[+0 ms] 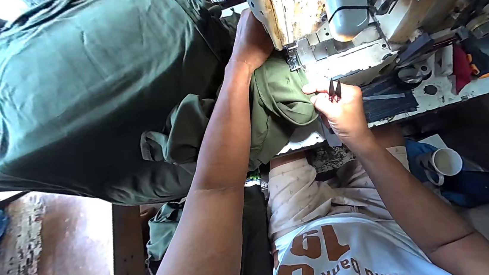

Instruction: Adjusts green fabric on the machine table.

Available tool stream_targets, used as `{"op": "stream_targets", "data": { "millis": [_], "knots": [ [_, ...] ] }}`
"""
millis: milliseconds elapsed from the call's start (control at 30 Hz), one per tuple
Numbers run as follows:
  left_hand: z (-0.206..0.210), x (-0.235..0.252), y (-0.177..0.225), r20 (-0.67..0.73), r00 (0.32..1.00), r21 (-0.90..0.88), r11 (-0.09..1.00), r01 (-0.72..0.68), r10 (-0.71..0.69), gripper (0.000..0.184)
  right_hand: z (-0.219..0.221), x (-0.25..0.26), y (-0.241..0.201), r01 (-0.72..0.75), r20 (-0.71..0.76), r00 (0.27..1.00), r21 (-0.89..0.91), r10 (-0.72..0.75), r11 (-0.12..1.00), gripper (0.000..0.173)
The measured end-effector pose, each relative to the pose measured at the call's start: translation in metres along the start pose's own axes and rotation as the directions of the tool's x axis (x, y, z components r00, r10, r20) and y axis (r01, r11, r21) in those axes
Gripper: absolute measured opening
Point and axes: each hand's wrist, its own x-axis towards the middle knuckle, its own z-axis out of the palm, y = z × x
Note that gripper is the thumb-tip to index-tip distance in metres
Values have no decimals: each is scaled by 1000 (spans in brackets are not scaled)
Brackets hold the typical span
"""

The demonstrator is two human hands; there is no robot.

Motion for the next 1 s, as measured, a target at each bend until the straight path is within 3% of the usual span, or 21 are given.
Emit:
{"op": "stream_targets", "data": {
  "millis": [167, 300, 400, 467, 533, 600, 667, 733, 800, 867, 933, 1000],
  "knots": [
    [3, 0, -5, 7, 1000, 83, 997, 1, -2, 42, 1, -9, -6, -30, -15, 999, -60, 30, 998, 24],
    [5, -13, 7, -42, 999, 166, 986, 28, -22, 43, 2, 0, 1, 70, -8, 997, -58, -70, 996, 24],
    [4, -41, 18, -259, 965, 162, 984, 79, -35, 36, -2, 1, 2, 80, 35, 996, -93, -77, 992, 20],
    [-1, -81, 34, -346, 936, 115, 993, -29, 67, 22, -6, 2, 0, 85, 69, 995, -127, -76, 988, 17],
    [-1, -129, 50, -178, 967, 113, 980, -161, 180, 29, -10, 4, -3, 92, 103, 992, -142, -78, 986, 15],
    [-3, -171, 58, 34, 989, 275, 950, -149, 145, 40, -12, 8, -7, 104, 146, 986, -126, -85, 987, 14],
    [-19, -197, 60, 65, 997, 412, 909, -68, 45, 44, -11, 13, -10, 110, 195, 977, -118, -86, 987, 13],
    [-46, -214, 71, 10, 1000, 495, 869, 10, -17, 44, -9, 17, -14, 124, 256, 964, -200, -70, 972, 14],
    [-72, -225, 87, -56, 998, 538, 840, 61, -36, 48, -8, 21, -19, 197, 326, 944, -440, -49, 876, 24],
    [-90, -233, 103, -75, 997, 517, 855, 31, 9, 49, -5, 22, -23, 321, 408, 912, -649, -41, 690, 34],
    [-98, -237, 120, -54, 993, 438, 896, -71, 105, 44, -5, 18, -26, 443, 473, 875, -695, -104, 566, 31],
    [-95, -239, 131, -23, 978, 313, 930, -190, 208, 38, -11, 12, -30, 531, 538, 822, -603, -187, 595, 24]
  ]
}}
